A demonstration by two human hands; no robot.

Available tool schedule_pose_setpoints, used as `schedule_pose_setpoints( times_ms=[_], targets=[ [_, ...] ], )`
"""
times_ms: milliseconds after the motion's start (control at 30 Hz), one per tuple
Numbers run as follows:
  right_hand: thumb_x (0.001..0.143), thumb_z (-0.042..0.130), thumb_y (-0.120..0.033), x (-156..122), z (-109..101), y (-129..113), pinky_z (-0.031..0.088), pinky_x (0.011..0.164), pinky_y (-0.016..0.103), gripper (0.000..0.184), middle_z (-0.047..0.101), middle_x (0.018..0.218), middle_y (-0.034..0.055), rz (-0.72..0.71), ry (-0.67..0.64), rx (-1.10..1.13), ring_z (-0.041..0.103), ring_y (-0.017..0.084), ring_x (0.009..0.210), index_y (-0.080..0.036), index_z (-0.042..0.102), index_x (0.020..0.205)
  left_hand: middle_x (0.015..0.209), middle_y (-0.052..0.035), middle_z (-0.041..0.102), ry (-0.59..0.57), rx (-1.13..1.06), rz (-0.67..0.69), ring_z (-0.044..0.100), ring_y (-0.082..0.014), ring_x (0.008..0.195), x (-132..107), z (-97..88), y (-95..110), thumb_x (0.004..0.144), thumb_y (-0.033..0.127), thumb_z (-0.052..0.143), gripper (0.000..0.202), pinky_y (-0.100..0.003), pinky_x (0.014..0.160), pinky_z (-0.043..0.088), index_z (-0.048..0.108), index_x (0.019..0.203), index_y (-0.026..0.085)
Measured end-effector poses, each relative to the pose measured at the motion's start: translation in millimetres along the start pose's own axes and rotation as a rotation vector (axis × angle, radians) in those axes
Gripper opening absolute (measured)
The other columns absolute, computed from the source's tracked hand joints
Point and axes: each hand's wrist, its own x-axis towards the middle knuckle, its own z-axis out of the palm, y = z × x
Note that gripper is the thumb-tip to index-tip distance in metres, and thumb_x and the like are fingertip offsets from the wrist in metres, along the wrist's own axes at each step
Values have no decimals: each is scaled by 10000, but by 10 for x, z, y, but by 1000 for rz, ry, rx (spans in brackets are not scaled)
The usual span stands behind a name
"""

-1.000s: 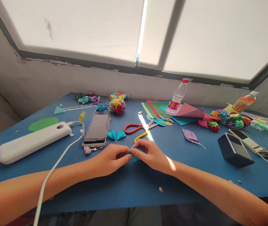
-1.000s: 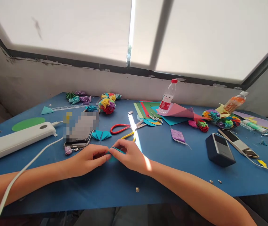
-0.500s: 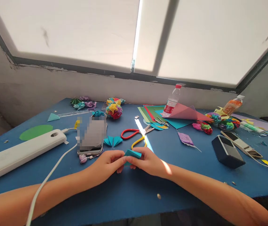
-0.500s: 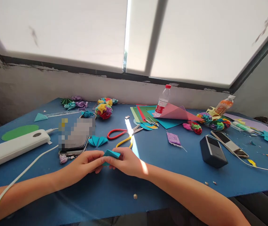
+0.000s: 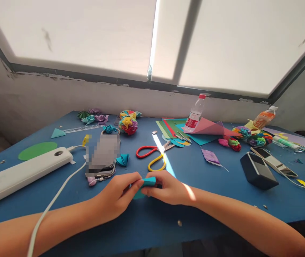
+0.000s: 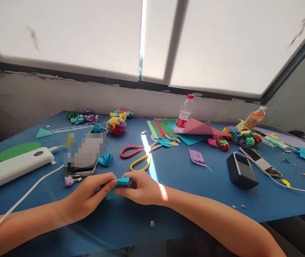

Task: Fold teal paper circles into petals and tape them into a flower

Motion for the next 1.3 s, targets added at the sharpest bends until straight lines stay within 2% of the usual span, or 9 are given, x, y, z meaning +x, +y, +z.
schedule_pose_setpoints(
  times_ms=[200, 333, 467, 633, 767, 867, 967, 1167, 1300],
  targets=[
    [836, 515, -312, 4, -24, 13, 297, 526, 211, 219, 400, 589, -41, -51, 2, -84, 343, 86, 567, -165, 494, 675, 693, 17, 478, -69, -66, -27, 463, -130, 629, 2, -23, 24, 932, 376, 344, 291, -224, 606, 387, 509, 788, 184],
    [886, 446, -340, 7, -36, 21, 297, 531, 211, 291, 407, 594, -36, -77, -17, -120, 350, 85, 569, -167, 454, 652, 684, 17, 493, -114, -205, -96, 492, -132, 632, 9, -35, 34, 922, 389, 362, 296, -228, 619, 410, 538, 824, 172],
    [923, 382, -416, 8, -52, 33, 278, 493, 199, 394, 373, 545, -48, -23, -96, -89, 323, 67, 513, -164, 425, 623, 680, 12, 485, -139, -358, -154, 485, -134, 629, 36, -47, 47, 911, 423, 360, 344, -242, 625, 420, 550, 826, 149],
    [920, 392, -447, 2, -58, 36, 266, 489, 190, 419, 354, 554, -52, -48, -114, -56, 302, 57, 518, -157, 408, 618, 660, 10, 483, -206, -363, -169, 466, -130, 607, 63, -54, 67, 894, 455, 369, 363, -236, 581, 401, 534, 812, 142],
    [892, 443, -458, -12, -44, -2, 258, 483, 193, 381, 363, 562, -52, -59, -58, -91, 317, 63, 525, -151, 463, 667, 584, 30, 457, -251, -257, -143, 426, -107, 542, 46, -43, 77, 915, 409, 340, 342, -213, 526, 346, 496, 751, 153],
    [873, 492, -389, -28, -13, -35, 262, 499, 193, 283, 379, 588, -49, -107, 17, -165, 327, 69, 551, -152, 496, 719, 562, 48, 405, -263, -213, -122, 375, -92, 511, 24, -34, 88, 908, 361, 353, 294, -203, 496, 316, 471, 729, 159],
    [892, 458, -323, -45, 14, -53, 254, 509, 199, 298, 335, 570, -54, -165, 37, -211, 292, 69, 550, -155, 447, 647, 522, 56, 378, -297, -253, -150, 352, -87, 489, 19, -36, 98, 878, 311, 384, 264, -203, 477, 296, 443, 666, 165],
    [910, 432, -346, -58, -8, -68, 257, 514, 202, 311, 304, 589, -57, -179, -103, -173, 275, 72, 569, -162, 415, 659, 482, 51, 328, -334, -453, -232, 387, -93, 464, 43, -40, 69, 820, 267, 393, 325, -210, 474, 328, 354, 511, 175],
    [926, 397, -368, -48, -12, -65, 252, 510, 204, 372, 268, 575, -60, -150, -99, -143, 253, 71, 559, -169, 345, 615, 458, 53, 305, -342, -406, -228, 392, -98, 462, 39, -44, 76, 810, 254, 396, 333, -216, 480, 313, 348, 490, 177]
  ],
)
